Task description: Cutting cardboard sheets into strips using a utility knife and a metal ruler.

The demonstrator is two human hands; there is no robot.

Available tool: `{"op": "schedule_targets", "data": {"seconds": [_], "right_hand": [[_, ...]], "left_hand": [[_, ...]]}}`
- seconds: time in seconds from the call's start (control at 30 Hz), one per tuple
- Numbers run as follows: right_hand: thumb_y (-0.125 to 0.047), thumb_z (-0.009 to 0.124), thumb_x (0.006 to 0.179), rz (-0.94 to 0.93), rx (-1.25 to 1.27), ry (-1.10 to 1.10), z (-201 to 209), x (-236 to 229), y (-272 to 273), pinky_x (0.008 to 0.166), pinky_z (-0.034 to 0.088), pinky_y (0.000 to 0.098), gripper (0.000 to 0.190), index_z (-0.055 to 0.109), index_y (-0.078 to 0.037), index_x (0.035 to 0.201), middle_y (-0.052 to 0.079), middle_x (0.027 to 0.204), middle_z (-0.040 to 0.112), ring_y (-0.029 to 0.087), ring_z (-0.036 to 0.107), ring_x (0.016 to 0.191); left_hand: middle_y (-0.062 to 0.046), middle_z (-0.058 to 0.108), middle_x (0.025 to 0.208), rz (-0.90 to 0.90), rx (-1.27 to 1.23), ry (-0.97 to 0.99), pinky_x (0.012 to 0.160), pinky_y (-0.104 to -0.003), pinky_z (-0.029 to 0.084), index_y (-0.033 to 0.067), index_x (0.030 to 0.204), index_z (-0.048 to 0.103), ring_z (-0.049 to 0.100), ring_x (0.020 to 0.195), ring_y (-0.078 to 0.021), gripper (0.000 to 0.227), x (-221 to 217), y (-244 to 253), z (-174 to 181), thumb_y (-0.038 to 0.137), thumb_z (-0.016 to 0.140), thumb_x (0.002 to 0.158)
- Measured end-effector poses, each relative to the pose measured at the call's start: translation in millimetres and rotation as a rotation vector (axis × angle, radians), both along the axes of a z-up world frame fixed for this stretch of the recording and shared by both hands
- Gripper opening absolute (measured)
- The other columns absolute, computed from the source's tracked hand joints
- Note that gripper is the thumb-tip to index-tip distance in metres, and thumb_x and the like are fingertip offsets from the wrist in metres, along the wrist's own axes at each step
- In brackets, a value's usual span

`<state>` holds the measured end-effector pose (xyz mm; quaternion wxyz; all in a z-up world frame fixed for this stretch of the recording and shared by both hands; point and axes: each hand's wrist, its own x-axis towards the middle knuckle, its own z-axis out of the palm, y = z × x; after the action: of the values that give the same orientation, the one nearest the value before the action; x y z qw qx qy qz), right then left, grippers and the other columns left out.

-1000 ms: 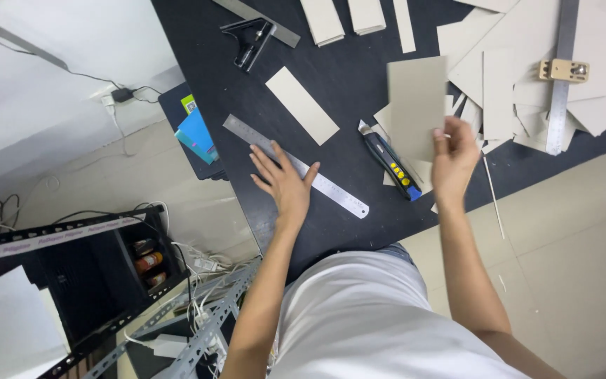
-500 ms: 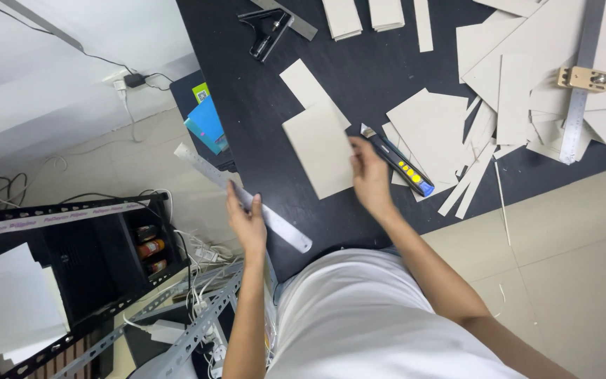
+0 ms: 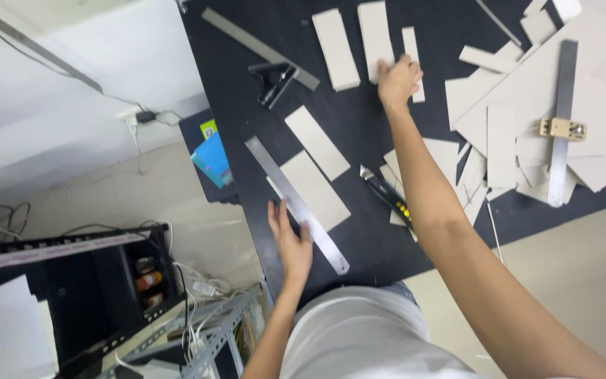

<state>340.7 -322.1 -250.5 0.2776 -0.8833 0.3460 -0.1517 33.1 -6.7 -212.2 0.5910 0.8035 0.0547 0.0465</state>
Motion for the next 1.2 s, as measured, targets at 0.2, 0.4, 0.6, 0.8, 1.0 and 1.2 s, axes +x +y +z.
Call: {"op": "schedule_targets", "data": {"seconds": [0.2,0.4,0.6,0.8,1.0,1.2], "right_hand": [[-0.021,0.096,0.069,-0.017,0.295,0.088,3,28,-2,0.094,0.042,0.0632,0.077,0.052,0.006,0.128,0.033,0.119,0.05,0.051,0.05,0.119],[0.007,0.076,0.078,0.335,0.276,-0.299,76,-91,45,0.09,0.051,0.0625,0.047,0.047,0.005,0.116,0.034,0.11,0.06,0.056,0.059,0.108],[0.006,0.073,0.085,0.7,0.259,-0.302,214,-268,141,0.078,0.048,0.06,0.037,0.046,0.004,0.11,0.03,0.093,0.059,0.058,0.061,0.095],[0.003,0.075,0.087,0.785,0.208,-0.293,241,-333,152,0.078,0.051,0.0459,0.034,0.045,-0.001,0.104,0.017,0.099,0.053,0.04,0.061,0.093],[-0.007,0.071,0.086,0.909,0.871,-0.164,242,-347,133,0.09,0.05,0.0576,0.027,0.049,0.001,0.1,0.022,0.12,0.054,0.042,0.058,0.121],[0.004,0.067,0.084,0.91,0.976,-0.165,251,-351,133,0.08,0.057,0.0534,0.014,0.058,0.006,0.095,0.026,0.116,0.058,0.041,0.065,0.116]], "left_hand": [[-0.022,0.014,0.158,0.089,0.114,0.207,0.117,-0.058,0.026,0.0074,0.147,0.042,0.02,0.147,-0.0489,0.063,9,3,66,-0.005,0.06,0.088],[-0.021,0.041,0.145,-0.063,-0.079,0.063,0.111,-0.051,0.041,0.0027,0.142,0.047,0.041,0.139,-0.0431,0.055,44,-18,94,0.002,0.065,0.09],[-0.026,0.05,0.142,-0.102,-0.563,0.047,0.101,-0.047,0.05,-0.002,0.151,0.033,0.052,0.129,-0.0385,0.081,73,-41,138,0.015,0.078,0.086],[-0.027,0.063,0.126,-0.125,-0.752,0.046,0.087,-0.042,0.06,-0.0111,0.142,0.04,0.067,0.111,-0.0359,0.081,31,-29,190,0.008,0.083,0.077],[-0.024,0.068,0.118,-0.187,-0.821,0.061,0.078,-0.038,0.064,-0.0095,0.136,0.051,0.072,0.1,-0.0321,0.07,4,-8,201,0.006,0.084,0.076],[-0.024,0.068,0.116,-0.249,-0.817,0.053,0.081,-0.039,0.063,-0.0117,0.136,0.05,0.072,0.101,-0.0313,0.074,-11,1,215,0.01,0.084,0.075]]}}
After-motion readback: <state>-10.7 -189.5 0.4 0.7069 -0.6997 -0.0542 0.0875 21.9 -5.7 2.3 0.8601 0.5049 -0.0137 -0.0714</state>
